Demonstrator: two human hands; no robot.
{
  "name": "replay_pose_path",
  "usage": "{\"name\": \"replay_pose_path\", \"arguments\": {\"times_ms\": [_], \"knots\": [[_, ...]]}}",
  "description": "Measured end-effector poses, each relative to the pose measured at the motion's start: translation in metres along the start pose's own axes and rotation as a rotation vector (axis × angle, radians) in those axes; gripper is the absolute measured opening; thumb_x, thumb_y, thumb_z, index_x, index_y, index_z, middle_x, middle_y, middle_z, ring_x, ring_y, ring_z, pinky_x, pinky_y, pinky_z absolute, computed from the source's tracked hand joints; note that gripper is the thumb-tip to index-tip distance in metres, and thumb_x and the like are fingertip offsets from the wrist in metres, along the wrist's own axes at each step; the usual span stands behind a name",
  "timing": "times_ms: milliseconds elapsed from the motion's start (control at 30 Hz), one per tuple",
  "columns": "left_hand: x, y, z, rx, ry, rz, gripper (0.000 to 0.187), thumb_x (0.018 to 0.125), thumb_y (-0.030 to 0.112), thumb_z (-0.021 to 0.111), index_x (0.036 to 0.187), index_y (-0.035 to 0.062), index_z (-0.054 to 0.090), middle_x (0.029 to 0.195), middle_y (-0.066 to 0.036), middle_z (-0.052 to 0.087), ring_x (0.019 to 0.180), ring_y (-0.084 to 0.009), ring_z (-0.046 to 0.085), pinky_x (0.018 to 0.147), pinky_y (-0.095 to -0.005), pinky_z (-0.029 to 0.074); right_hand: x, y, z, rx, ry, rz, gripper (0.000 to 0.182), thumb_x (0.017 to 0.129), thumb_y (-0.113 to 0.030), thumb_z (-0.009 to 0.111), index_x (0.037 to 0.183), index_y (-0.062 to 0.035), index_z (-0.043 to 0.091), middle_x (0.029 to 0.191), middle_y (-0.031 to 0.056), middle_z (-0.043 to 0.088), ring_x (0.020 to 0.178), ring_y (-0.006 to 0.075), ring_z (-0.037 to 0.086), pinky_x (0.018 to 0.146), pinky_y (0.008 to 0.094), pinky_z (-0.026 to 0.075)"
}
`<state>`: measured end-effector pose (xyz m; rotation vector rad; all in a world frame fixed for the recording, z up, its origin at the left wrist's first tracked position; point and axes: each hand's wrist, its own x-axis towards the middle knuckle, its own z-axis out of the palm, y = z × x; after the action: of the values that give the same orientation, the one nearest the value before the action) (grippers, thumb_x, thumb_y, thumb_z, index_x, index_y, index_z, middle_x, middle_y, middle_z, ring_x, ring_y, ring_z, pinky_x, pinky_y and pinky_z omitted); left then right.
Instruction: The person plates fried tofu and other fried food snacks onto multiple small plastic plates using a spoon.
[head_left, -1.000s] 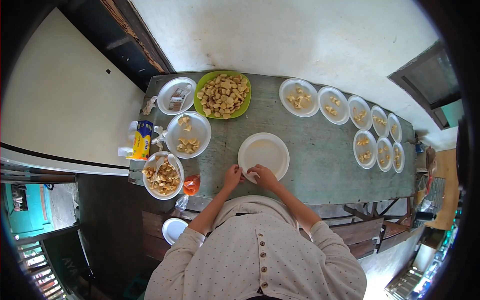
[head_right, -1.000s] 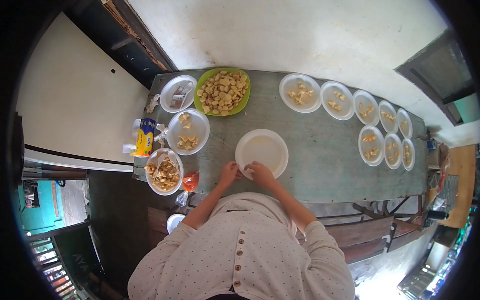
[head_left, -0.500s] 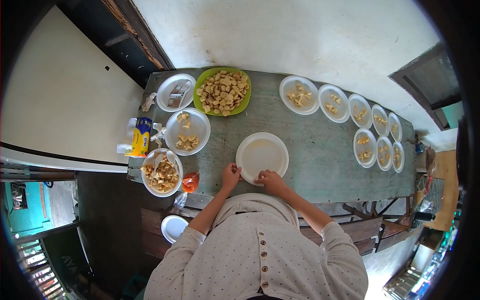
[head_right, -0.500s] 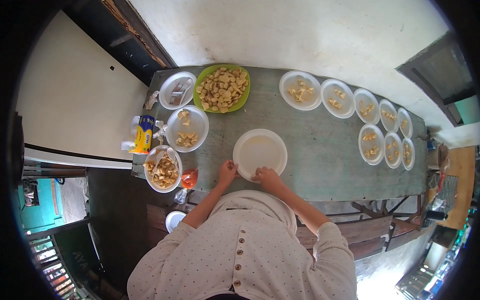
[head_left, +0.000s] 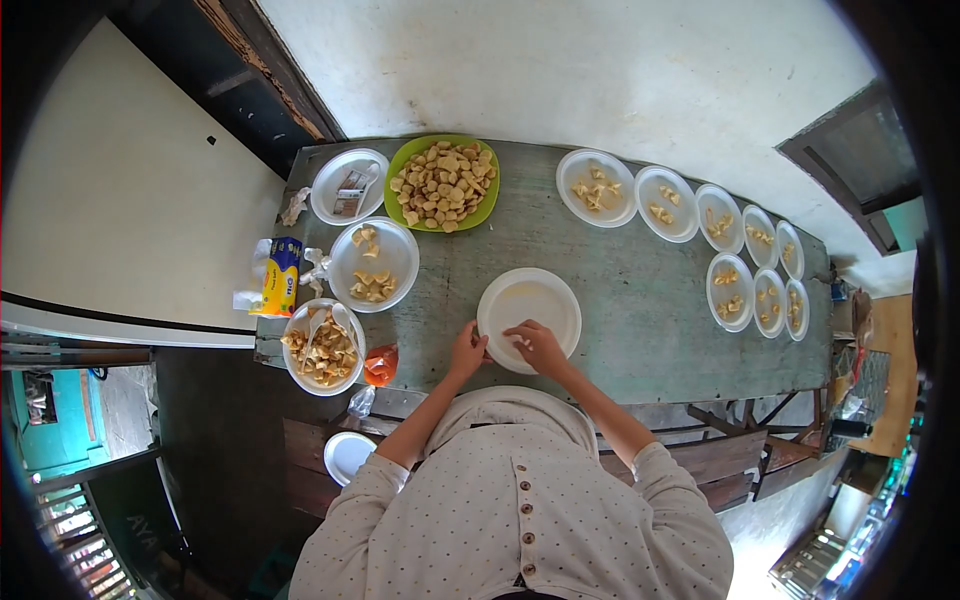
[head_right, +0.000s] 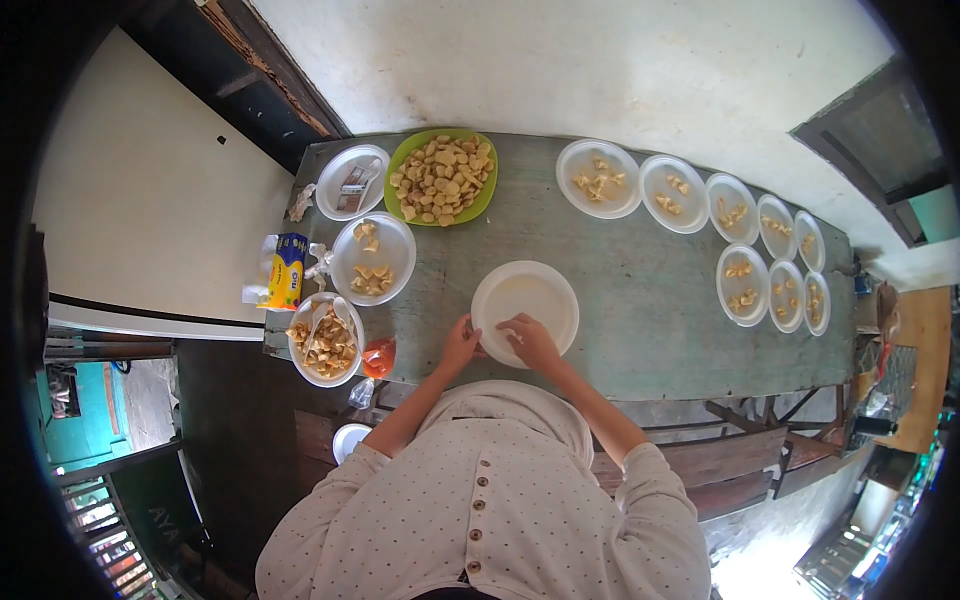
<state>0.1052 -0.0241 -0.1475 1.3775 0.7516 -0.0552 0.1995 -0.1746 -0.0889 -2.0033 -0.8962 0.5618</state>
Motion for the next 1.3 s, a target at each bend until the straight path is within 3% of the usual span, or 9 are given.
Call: {"name": "replay_pose_path", "arguments": {"times_ms": [67, 200, 267, 367, 567, 700, 900, 1067, 1300], "knots": [[-0.002, 0.005, -0.001, 0.035, -0.041, -0.011, 0.039, 0.084, 0.006, 0.050, 0.120, 0.0028, 0.038, 0.076, -0.008, 0.050, 0.065, -0.0179, 0.059, 0.052, -0.0324, 0.056, 0.009, -0.007, 0.017, 0.142, 0.043, -0.007, 0.022, 0.074, 0.001, 0.056, 0.093, -0.0071, 0.063, 0.087, 0.0103, 0.057, 0.071, 0.0237, 0.059, 0.062, 0.0314, 0.049], [-0.006, 0.008, -0.001, 0.147, -0.028, 0.087, 0.039, 0.085, 0.006, 0.048, 0.123, 0.0020, 0.037, 0.077, -0.007, 0.050, 0.060, -0.0179, 0.058, 0.051, -0.0318, 0.056, 0.024, -0.011, 0.037, 0.107, 0.113, -0.087, 0.019, 0.074, 0.001, 0.055, 0.091, -0.0057, 0.062, 0.086, 0.0104, 0.057, 0.068, 0.0238, 0.059, 0.061, 0.0317, 0.049], [-0.009, 0.015, -0.003, -0.065, -0.087, -0.079, 0.042, 0.086, 0.005, 0.047, 0.125, 0.0012, 0.034, 0.079, -0.007, 0.049, 0.063, -0.0178, 0.059, 0.053, -0.0311, 0.057, 0.030, -0.011, 0.038, 0.042, 0.151, -0.101, 0.018, 0.073, 0.000, 0.055, 0.088, -0.0059, 0.063, 0.084, 0.0106, 0.057, 0.068, 0.0260, 0.059, 0.062, 0.0330, 0.049], [-0.016, 0.021, 0.000, -0.112, -0.111, -0.163, 0.043, 0.086, 0.005, 0.046, 0.127, 0.0005, 0.033, 0.079, -0.008, 0.050, 0.062, -0.0171, 0.059, 0.052, -0.0302, 0.057, 0.038, -0.010, 0.036, -0.089, 0.220, -0.070, 0.017, 0.070, -0.001, 0.055, 0.084, -0.0074, 0.063, 0.079, 0.0100, 0.057, 0.068, 0.0277, 0.058, 0.062, 0.0351, 0.048], [-0.017, 0.023, 0.001, -0.109, -0.158, -0.113, 0.043, 0.087, 0.005, 0.046, 0.128, 0.0007, 0.034, 0.072, -0.006, 0.049, 0.057, -0.0155, 0.059, 0.050, -0.0290, 0.056, 0.055, 0.009, 0.024, -0.350, 0.342, -0.044, 0.017, 0.067, -0.002, 0.057, 0.081, -0.0106, 0.064, 0.072, 0.0085, 0.058, 0.068, 0.0266, 0.058, 0.060, 0.0355, 0.046], [-0.020, 0.028, 0.005, -0.137, -0.123, -0.114, 0.041, 0.086, 0.005, 0.046, 0.125, -0.0003, 0.036, 0.071, -0.006, 0.049, 0.057, -0.0153, 0.059, 0.049, -0.0287, 0.055, 0.060, 0.023, 0.016, -0.225, 0.390, 0.033, 0.018, 0.067, -0.003, 0.060, 0.083, -0.0078, 0.064, 0.074, 0.0100, 0.060, 0.066, 0.0231, 0.058, 0.060, 0.0327, 0.047], [-0.018, 0.028, 0.006, -0.153, -0.091, -0.100, 0.041, 0.085, 0.006, 0.050, 0.123, -0.0004, 0.038, 0.076, -0.007, 0.051, 0.065, -0.0173, 0.059, 0.054, -0.0313, 0.056, 0.037, -0.001, 0.016, 0.051, 0.299, 0.121, 0.021, 0.066, -0.003, 0.062, 0.086, -0.0031, 0.065, 0.071, 0.0113, 0.061, 0.060, 0.0212, 0.058, 0.059, 0.0301, 0.047], [-0.021, 0.028, 0.007, -0.057, -0.114, -0.085, 0.041, 0.085, 0.006, 0.050, 0.123, -0.0006, 0.038, 0.079, -0.008, 0.051, 0.067, -0.0186, 0.059, 0.056, -0.0323, 0.057, 0.014, -0.014, 0.031, -0.027, 0.173, 0.123, 0.017, 0.068, -0.006, 0.060, 0.084, -0.0010, 0.064, 0.072, 0.0151, 0.060, 0.061, 0.0242, 0.059, 0.060, 0.0319, 0.047], [-0.023, 0.032, 0.007, -0.128, -0.177, -0.130, 0.040, 0.085, 0.005, 0.048, 0.124, 0.0002, 0.038, 0.084, -0.008, 0.049, 0.068, -0.0176, 0.058, 0.058, -0.0315, 0.058, 0.031, -0.005, 0.033, -0.045, 0.283, 0.096, 0.014, 0.067, -0.003, 0.058, 0.080, 0.0003, 0.062, 0.071, 0.0151, 0.058, 0.062, 0.0268, 0.058, 0.058, 0.0336, 0.046]]}}
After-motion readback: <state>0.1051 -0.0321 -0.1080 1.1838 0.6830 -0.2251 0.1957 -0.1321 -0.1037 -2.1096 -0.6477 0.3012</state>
